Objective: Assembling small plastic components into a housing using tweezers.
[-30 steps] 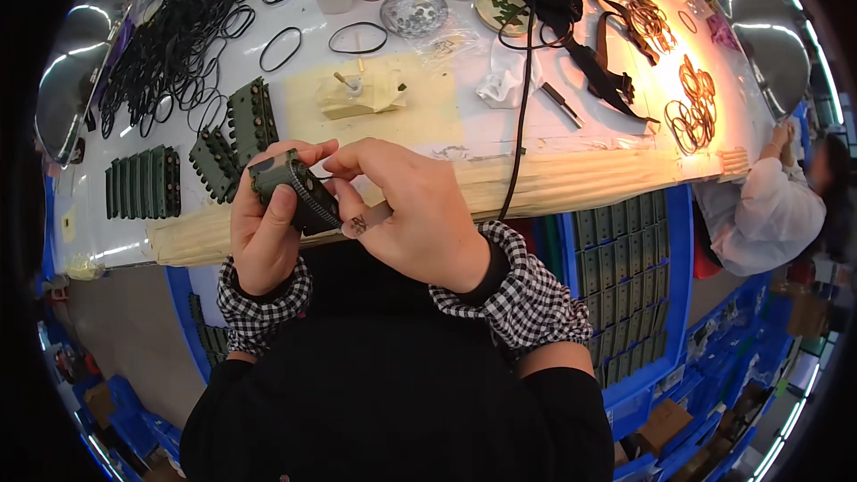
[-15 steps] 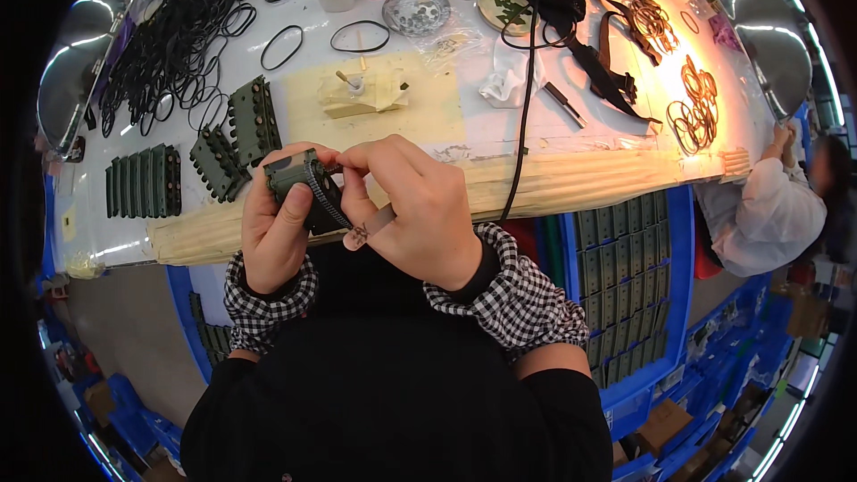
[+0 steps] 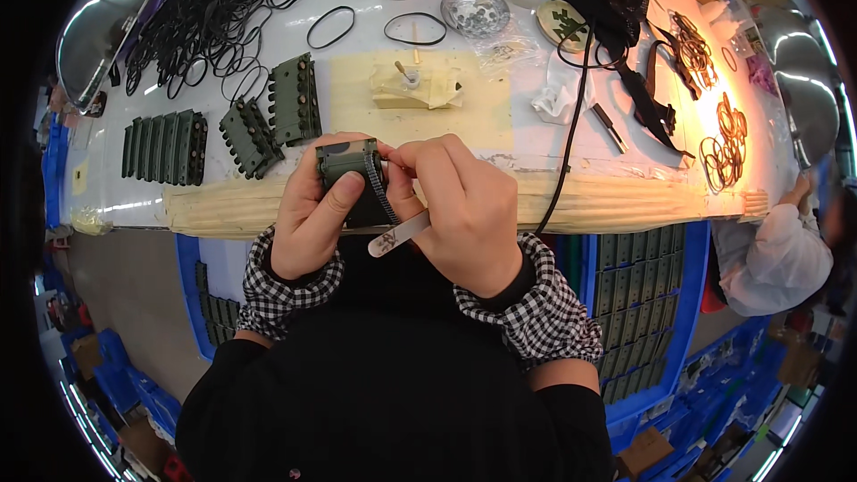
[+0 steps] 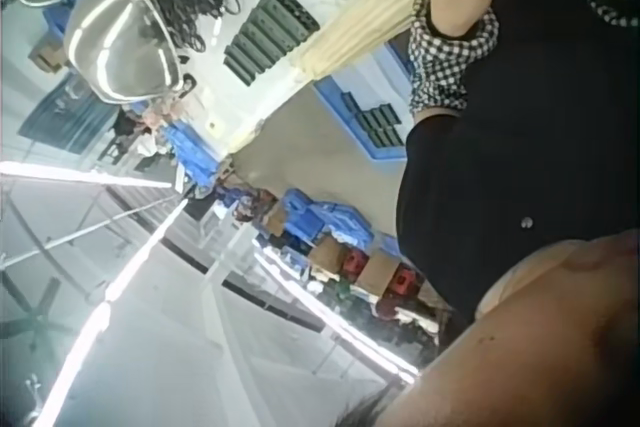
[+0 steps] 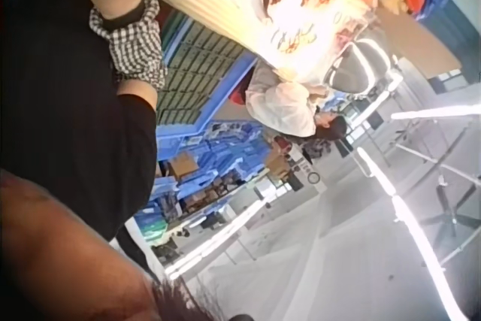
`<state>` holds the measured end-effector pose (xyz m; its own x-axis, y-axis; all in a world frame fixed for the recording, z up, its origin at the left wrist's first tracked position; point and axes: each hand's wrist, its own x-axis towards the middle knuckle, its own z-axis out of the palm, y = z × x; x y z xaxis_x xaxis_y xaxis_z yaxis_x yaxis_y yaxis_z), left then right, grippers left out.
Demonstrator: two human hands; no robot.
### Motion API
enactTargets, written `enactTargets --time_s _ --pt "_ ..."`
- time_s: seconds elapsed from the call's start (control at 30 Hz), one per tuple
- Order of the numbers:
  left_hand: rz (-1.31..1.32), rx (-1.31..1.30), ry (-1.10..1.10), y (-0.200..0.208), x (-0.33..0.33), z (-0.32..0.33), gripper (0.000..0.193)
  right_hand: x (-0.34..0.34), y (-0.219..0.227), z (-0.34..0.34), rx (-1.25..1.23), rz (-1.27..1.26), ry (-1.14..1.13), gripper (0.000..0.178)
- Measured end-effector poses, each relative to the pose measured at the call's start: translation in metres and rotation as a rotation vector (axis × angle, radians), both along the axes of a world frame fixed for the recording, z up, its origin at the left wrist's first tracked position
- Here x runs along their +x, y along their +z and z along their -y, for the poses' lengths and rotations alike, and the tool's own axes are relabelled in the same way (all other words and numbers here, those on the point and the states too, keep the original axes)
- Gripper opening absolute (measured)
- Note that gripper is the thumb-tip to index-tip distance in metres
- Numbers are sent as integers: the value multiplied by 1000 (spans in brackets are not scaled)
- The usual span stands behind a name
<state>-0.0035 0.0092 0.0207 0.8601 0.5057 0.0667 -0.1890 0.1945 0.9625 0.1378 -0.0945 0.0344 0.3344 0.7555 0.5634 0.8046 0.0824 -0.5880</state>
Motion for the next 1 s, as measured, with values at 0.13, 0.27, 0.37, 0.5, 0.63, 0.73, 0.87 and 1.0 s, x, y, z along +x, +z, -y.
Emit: enactTargets --time_s 0.13,0.27,0.37,0.5,0.63,0.73,0.87,1.0 --pt "20 -3 42 -2 1 2 27 -2 -1 -3 68 162 -62 16" --pt "15 -17 14 -1 -1 1 25 -2 9 -1 52 -60 27 25" --pt "-29 98 -53 1 -4 -4 23 6 3 1 96 -84 175 36" --pt "-54 83 -153 4 -8 -9 22 12 8 3 42 -248 275 26" --pt "-5 -7 -163 4 -7 -8 21 12 7 1 90 -119 204 20" --pt "72 -50 -53 2 -3 0 23 3 4 2 127 17 84 18" --pt "258 -236 94 -1 -11 -17 27 17 8 13 -228 -665 113 2" --pt "95 -152 43 5 -13 -9 27 24 1 20 -154 -658 51 3"
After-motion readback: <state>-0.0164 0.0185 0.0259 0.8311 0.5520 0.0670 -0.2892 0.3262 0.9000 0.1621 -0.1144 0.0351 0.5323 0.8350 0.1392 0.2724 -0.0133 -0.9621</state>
